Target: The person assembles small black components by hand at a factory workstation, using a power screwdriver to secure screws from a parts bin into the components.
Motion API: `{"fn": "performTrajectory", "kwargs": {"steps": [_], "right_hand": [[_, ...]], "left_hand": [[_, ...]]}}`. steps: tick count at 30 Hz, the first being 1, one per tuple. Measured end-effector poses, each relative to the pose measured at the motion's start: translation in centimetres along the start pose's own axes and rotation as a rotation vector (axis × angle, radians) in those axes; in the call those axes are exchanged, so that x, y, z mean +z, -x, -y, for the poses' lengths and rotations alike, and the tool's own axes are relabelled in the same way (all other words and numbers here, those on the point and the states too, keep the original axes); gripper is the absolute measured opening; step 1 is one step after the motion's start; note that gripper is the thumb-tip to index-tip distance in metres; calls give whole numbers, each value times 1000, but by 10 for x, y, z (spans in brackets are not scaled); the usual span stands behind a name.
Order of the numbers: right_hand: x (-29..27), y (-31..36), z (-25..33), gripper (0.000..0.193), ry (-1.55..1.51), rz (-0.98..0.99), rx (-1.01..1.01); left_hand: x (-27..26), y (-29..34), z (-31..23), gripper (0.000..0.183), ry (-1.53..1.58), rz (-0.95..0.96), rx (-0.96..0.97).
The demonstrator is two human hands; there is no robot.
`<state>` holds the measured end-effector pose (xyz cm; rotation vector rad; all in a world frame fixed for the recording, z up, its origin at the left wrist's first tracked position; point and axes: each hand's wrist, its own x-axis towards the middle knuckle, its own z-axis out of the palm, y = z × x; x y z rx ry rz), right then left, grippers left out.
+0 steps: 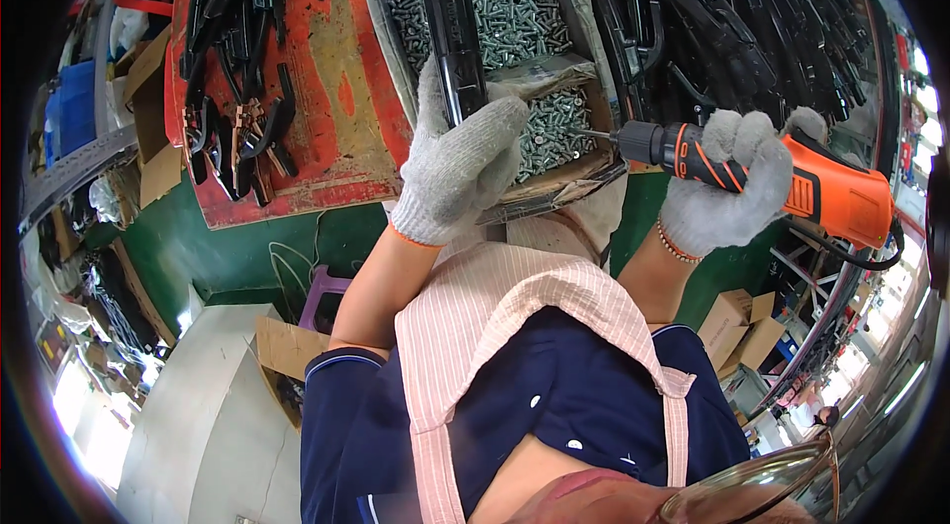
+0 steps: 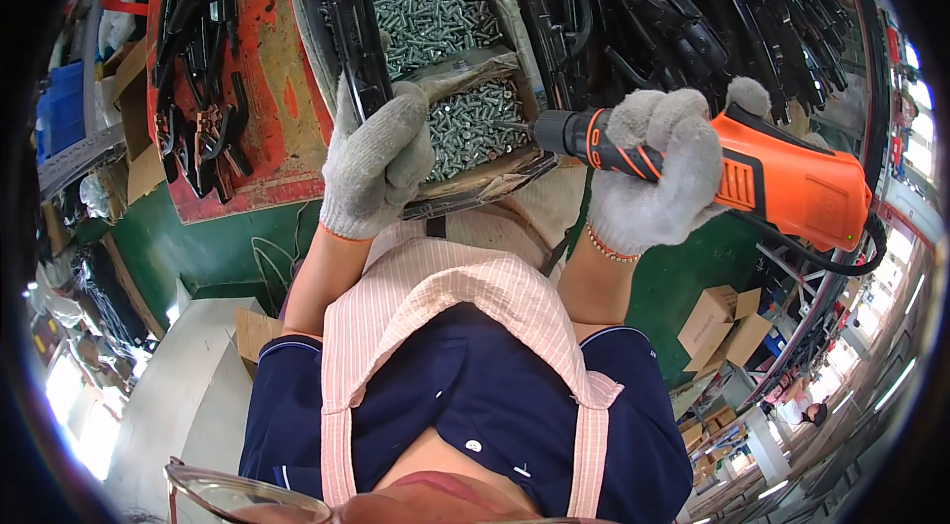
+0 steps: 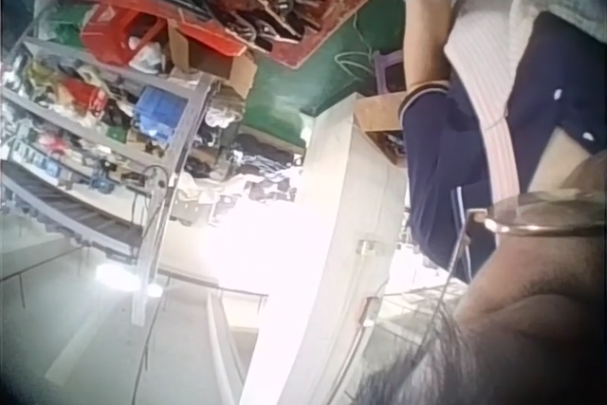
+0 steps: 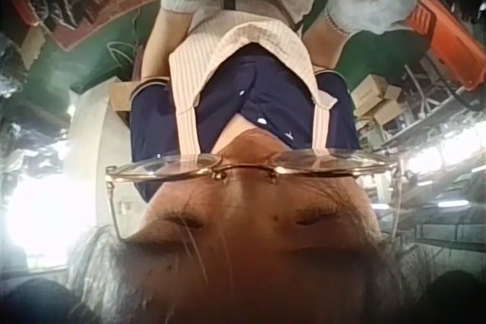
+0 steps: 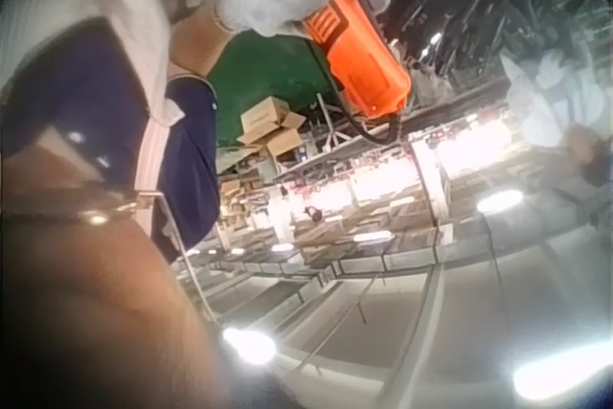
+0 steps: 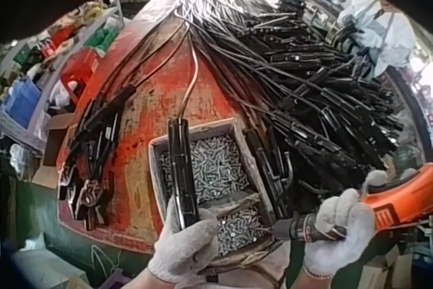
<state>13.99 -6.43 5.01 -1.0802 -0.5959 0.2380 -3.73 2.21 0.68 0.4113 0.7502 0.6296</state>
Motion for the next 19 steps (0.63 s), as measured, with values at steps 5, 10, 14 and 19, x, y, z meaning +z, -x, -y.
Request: {"fn": "performTrajectory", "kwargs": {"steps": [5,10,14,19], "right_hand": [[-5,-11,22,39,-386,33,36],[-14,-9,24,32,-506,-12,129],[-19,-9,25,32,-645,-9,184],[-6,-8,38,36,-658,145,131]], "left_hand": [[18,0,2,39,-150,-125,48],[16,-3,6,40,-174,-107,81],[11,-4,4,41,-181,-36,82],[14,-4,3,82,-93,-8,57]]}}
